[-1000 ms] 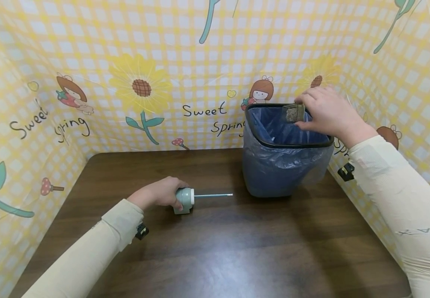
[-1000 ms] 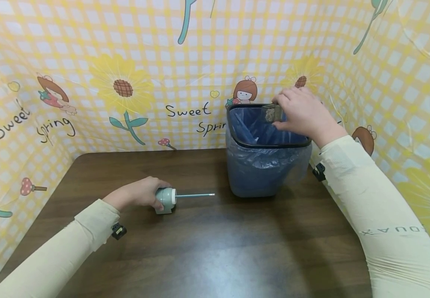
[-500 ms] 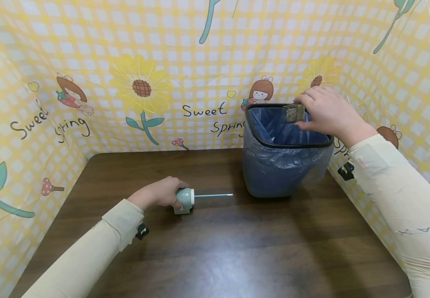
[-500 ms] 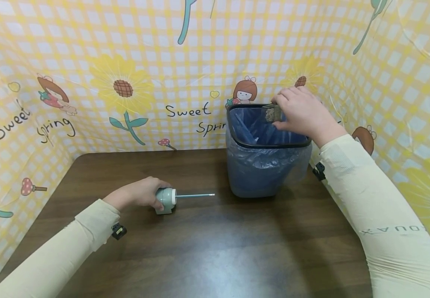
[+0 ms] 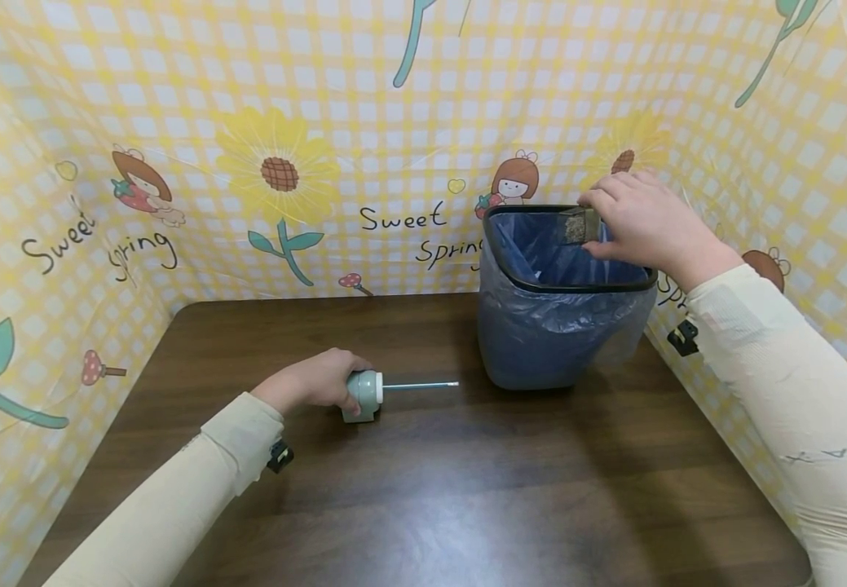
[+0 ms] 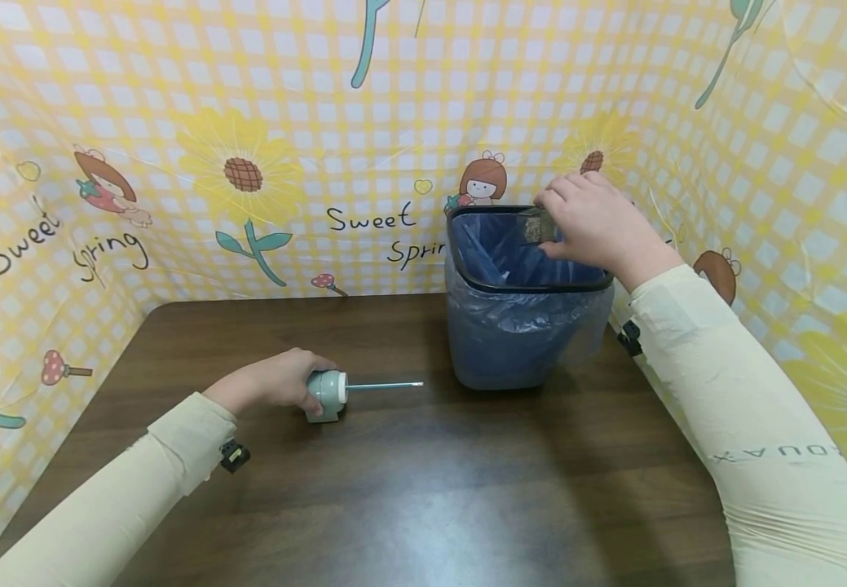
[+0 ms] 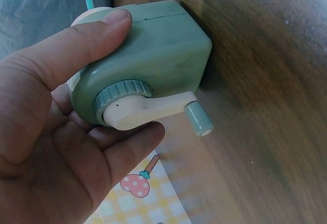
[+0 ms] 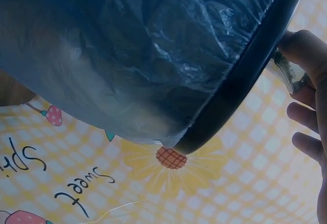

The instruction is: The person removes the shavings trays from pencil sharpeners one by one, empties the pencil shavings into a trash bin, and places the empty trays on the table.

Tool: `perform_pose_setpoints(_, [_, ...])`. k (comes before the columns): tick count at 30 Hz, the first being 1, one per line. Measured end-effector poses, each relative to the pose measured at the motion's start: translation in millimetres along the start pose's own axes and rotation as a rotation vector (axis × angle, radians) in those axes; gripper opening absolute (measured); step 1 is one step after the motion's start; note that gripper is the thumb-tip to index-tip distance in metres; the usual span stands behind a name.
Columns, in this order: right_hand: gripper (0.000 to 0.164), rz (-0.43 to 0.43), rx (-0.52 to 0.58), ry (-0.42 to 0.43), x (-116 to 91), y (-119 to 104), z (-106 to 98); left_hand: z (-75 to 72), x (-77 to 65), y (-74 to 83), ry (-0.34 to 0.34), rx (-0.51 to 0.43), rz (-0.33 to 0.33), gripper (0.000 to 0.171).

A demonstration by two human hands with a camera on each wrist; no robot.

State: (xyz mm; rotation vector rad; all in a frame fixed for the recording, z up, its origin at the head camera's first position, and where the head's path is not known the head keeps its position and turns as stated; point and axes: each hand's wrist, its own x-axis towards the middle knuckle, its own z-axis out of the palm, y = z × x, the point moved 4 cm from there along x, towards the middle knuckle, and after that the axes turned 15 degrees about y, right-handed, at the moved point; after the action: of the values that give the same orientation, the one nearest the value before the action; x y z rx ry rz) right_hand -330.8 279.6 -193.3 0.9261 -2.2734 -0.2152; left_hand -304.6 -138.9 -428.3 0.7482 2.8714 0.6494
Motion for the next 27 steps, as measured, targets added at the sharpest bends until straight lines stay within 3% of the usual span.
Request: perform_pose_setpoints(27, [0.071, -0.07, -0.034, 0.002, 6.0, -2.3, -0.6, 1.4, 0.2, -2.0, 0.004, -0.006, -0.01, 0.068])
